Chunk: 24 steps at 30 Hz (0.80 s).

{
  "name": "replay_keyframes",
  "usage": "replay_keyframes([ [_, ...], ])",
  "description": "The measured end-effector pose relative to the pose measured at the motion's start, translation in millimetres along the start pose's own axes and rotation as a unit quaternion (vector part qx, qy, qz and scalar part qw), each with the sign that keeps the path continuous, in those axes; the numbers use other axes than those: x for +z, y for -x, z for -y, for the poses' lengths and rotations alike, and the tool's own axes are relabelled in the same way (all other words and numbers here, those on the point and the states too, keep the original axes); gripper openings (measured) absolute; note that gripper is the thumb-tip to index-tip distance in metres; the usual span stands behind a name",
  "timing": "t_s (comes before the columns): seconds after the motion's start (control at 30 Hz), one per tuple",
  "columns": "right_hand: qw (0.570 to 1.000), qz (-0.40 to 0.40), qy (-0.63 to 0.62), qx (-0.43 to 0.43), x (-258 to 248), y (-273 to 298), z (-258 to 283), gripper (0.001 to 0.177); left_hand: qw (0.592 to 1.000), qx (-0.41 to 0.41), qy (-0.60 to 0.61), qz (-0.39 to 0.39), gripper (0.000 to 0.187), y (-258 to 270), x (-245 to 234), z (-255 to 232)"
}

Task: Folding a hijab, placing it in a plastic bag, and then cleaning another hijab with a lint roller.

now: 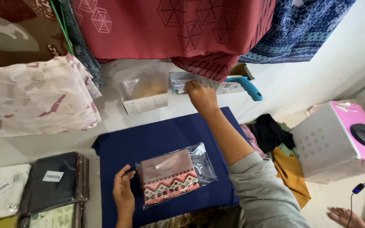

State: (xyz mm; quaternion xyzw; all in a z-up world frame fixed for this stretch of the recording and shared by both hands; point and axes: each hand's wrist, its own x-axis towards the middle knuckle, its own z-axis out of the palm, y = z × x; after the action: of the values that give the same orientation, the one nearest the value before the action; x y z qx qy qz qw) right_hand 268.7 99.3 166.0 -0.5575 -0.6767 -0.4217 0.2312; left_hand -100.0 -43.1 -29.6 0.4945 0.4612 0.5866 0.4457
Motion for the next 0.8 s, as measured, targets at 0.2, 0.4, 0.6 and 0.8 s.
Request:
replay_keyframes([
  [0.2,0.996,-0.078,0.042,-0.019,-7,1,8,0.013,0.999,-0.013,0.035,-0.005,0.054,-6,-1,11],
  [0.4,0.993,-0.060,0.097,-0.036,8,5,2,0.012,0.999,-0.011,0.039,-0.007,0.049,-3,-4,18],
  [0.6,0.994,-0.083,0.035,-0.062,-7,2,2,0.029,0.999,-0.015,0.028,-0.003,0.047,-2,-7,12],
  [0.8,0.984,-0.125,-0.102,0.070,6,15,-6,0.013,0.999,0.000,0.042,-0.001,0.044,-7,-6,19],
])
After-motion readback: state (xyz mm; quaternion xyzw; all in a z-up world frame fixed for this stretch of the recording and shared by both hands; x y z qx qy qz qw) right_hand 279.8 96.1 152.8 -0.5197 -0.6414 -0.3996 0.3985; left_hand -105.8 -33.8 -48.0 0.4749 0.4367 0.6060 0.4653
